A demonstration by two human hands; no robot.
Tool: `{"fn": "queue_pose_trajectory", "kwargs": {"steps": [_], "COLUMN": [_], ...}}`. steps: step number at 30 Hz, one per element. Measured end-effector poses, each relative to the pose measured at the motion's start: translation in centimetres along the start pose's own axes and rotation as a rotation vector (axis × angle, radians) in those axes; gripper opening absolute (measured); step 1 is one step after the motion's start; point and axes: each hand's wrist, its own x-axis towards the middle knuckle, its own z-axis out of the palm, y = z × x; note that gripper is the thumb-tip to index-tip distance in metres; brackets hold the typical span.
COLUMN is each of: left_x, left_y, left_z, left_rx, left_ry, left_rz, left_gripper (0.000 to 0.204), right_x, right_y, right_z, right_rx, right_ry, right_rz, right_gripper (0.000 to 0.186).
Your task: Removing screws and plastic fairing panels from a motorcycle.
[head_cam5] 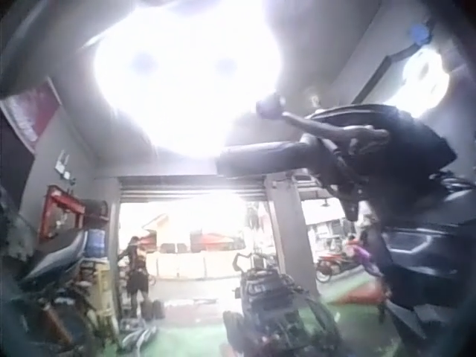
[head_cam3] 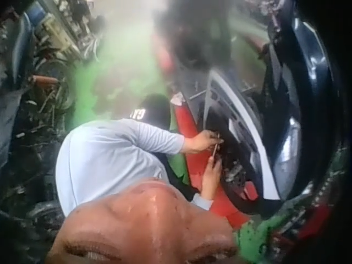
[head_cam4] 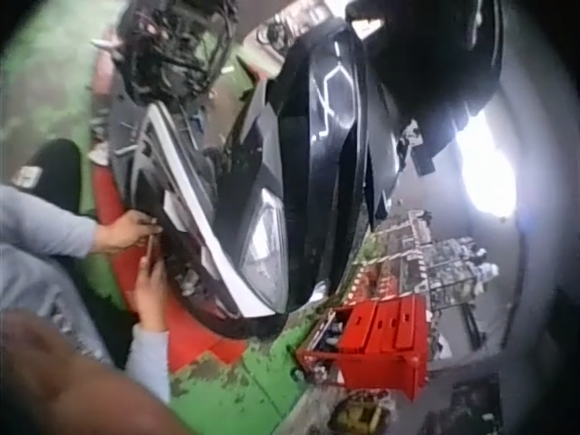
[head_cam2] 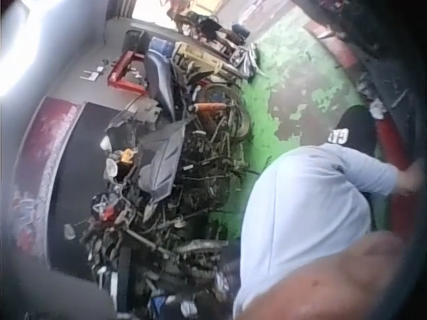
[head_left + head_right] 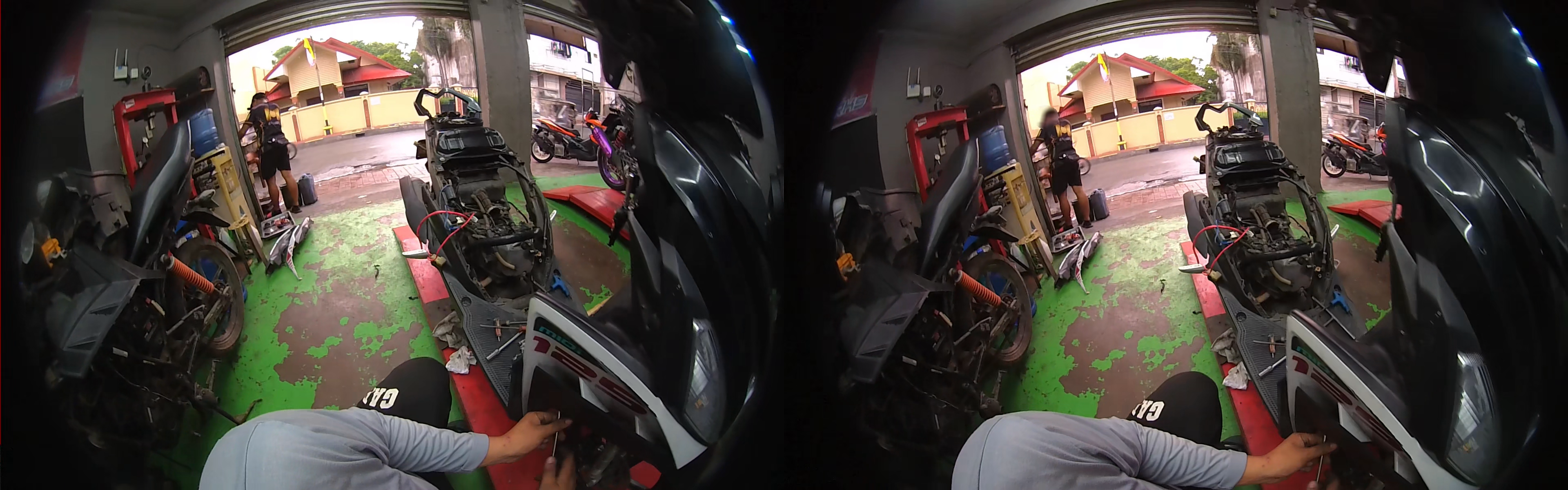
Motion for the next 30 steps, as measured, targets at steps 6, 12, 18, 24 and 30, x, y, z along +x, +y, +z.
{"fn": "queue_pose_trajectory", "kwargs": {"steps": [6, 12, 18, 24, 30], "left_x": [1.7, -0.5, -1.4, -1.5, -1.1], "left_y": [-2.2, -1.4, 0.9, 1.6, 1.7], "left_z": [-0.7, -0.2, -0.6, -0.8, -1.4], "left_rx": [-0.3, -0.085, -0.156, -0.218, -0.03], "left_ry": [-0.158, -0.014, -0.084, -0.125, -0.085], "left_rz": [0.012, 0.092, 0.156, 0.109, 0.128], "left_gripper": [0.033, 0.041, 0.023, 0.024, 0.027], "right_x": [1.8, 2.5, 2.8, 3.9, 3.8], "right_y": [-0.8, -2.5, -2.7, -4.2, -5.6], "right_z": [-2.2, -0.8, -0.4, -0.2, 0.5], "right_rx": [0.147, -0.164, 0.029, -0.231, -0.43], "right_ry": [-0.275, -0.134, -0.003, -0.005, -0.02], "right_rz": [0.079, -0.117, 0.177, 0.025, 0.122], "right_gripper": [0.043, 0.044, 0.039, 0.045, 0.055]}}
